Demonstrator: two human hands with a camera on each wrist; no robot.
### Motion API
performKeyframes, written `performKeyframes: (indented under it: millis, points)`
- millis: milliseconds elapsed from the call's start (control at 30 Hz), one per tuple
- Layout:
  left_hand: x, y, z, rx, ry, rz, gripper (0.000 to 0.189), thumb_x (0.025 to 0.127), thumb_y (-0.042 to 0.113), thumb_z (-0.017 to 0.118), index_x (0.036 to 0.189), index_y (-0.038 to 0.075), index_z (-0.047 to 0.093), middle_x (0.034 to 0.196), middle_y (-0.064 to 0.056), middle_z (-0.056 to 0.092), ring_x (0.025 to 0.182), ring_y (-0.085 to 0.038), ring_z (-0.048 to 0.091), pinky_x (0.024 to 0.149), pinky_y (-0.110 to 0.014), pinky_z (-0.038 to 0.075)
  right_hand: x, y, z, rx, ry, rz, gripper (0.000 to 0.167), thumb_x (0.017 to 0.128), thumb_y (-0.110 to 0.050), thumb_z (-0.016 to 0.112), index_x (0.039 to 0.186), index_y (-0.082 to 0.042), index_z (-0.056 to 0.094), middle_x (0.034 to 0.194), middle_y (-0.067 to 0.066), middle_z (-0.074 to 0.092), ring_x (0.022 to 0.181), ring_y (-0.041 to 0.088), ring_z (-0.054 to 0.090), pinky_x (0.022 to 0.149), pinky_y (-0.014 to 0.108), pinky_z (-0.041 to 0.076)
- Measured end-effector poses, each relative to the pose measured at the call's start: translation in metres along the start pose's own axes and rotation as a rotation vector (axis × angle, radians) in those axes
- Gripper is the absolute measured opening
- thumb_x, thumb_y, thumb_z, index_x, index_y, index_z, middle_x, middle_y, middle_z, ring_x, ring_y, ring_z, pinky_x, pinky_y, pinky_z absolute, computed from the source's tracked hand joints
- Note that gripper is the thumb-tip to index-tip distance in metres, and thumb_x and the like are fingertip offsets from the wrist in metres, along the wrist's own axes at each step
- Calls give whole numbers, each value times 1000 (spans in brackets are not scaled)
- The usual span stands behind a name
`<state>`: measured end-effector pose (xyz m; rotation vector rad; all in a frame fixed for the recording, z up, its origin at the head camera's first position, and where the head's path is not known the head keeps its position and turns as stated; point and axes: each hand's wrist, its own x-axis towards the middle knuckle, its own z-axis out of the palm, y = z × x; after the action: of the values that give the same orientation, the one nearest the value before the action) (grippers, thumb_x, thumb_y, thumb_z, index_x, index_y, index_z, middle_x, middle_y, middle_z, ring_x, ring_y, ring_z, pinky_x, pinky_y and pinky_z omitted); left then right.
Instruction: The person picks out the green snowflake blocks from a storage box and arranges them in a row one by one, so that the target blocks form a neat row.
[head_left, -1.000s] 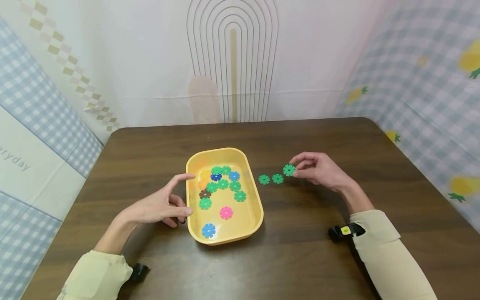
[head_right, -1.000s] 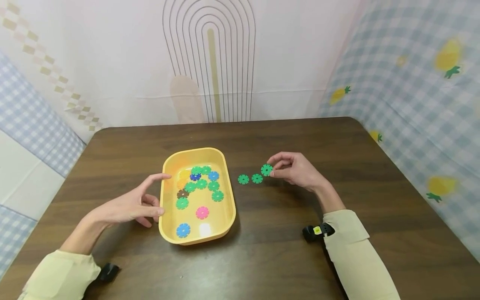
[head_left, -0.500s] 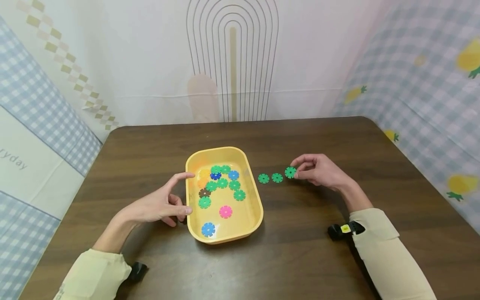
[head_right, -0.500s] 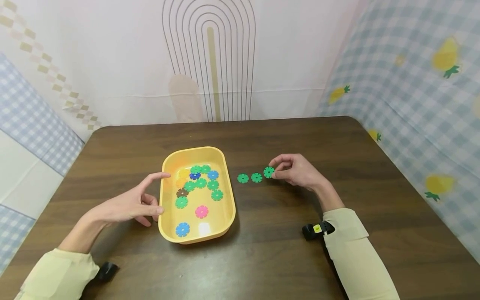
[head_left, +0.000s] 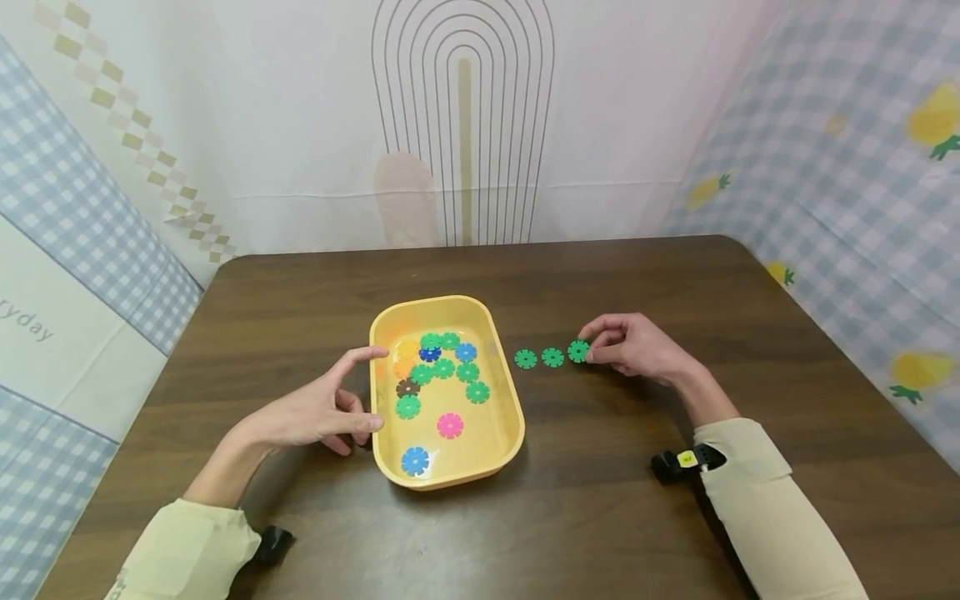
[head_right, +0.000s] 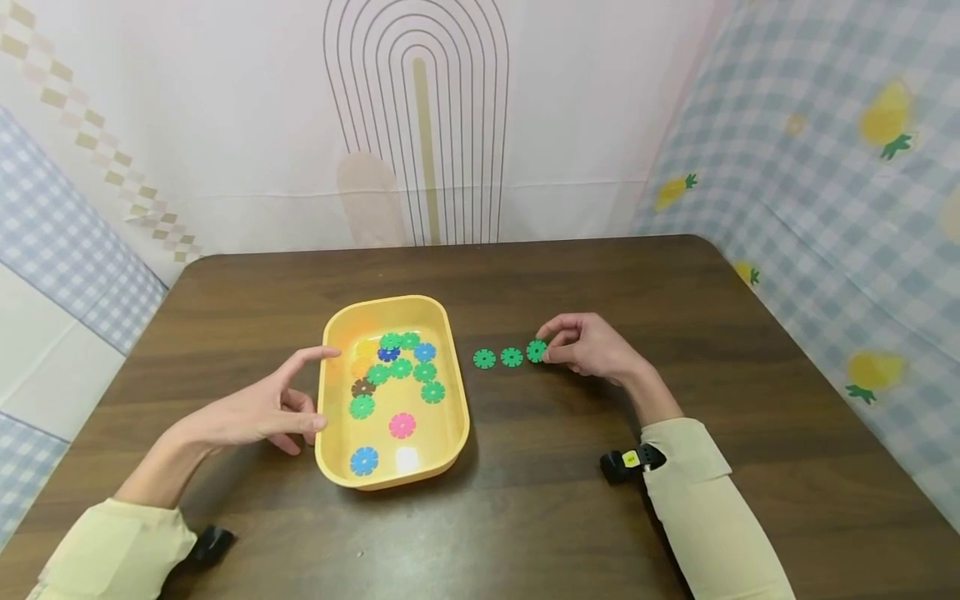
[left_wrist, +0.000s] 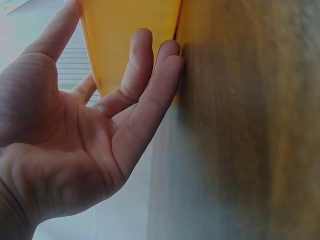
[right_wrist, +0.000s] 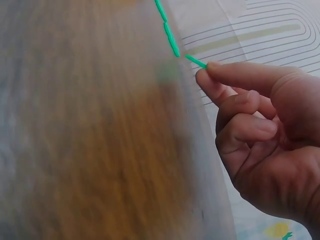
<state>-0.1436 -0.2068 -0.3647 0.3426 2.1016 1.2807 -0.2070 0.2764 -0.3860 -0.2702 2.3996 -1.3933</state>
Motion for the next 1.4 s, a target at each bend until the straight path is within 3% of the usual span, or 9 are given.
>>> performKeyframes:
  millis: [400,1400]
  points:
    - [2,-1,-1,12,-4,-19,102,96,34,80,165,37,5,86,-14,67,86,-29,69,79,-44,64,4,3,2,0,-8,27,29,98,-9,74,124,1,67,87,10,71,52,12,41,47,25,31]
    - [2,-3,-1,-2,4,3,100,96,30,80,165,37,8,83,-13,66,86,-28,69,76,-46,63,2,5,0,1,-12,52,31,99,-9,71,127,1,65,85,8,68,55,14,44,48,25,31]
